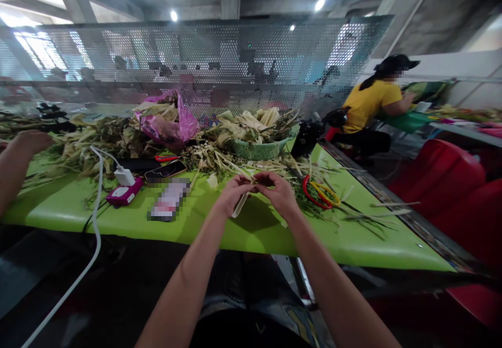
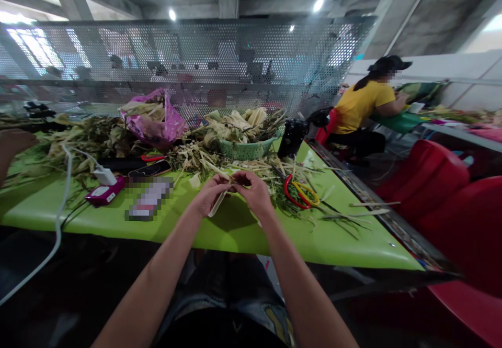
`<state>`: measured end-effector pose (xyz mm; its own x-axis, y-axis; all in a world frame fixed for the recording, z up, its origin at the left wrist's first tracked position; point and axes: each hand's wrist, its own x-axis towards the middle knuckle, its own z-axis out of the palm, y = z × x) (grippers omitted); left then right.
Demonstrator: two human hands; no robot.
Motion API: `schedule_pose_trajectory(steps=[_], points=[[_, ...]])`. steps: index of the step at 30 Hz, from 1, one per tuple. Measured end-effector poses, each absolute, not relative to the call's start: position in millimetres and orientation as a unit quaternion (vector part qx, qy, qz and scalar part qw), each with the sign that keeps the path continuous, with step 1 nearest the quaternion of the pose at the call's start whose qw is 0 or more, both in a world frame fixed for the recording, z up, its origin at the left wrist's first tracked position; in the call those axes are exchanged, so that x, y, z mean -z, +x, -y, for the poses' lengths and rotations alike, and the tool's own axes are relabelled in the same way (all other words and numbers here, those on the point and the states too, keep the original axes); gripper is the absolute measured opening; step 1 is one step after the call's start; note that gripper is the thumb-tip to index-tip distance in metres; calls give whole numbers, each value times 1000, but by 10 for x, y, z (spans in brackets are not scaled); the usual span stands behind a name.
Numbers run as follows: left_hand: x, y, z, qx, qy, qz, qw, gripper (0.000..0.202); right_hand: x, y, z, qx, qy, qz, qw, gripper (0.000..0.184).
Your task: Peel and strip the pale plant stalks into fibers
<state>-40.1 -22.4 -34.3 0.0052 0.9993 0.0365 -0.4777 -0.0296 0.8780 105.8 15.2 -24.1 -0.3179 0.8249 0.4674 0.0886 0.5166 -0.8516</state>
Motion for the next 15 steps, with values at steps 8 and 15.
schedule_pose_trajectory(steps=[8,15], points=[[395,-415,194,-640,383,-351,566,22,283,1118,-176,-380,-376,712,455,27],[363,-395,192,-613,371,-342,608,16,306,1096,-211,-324,-366,729,478,22]])
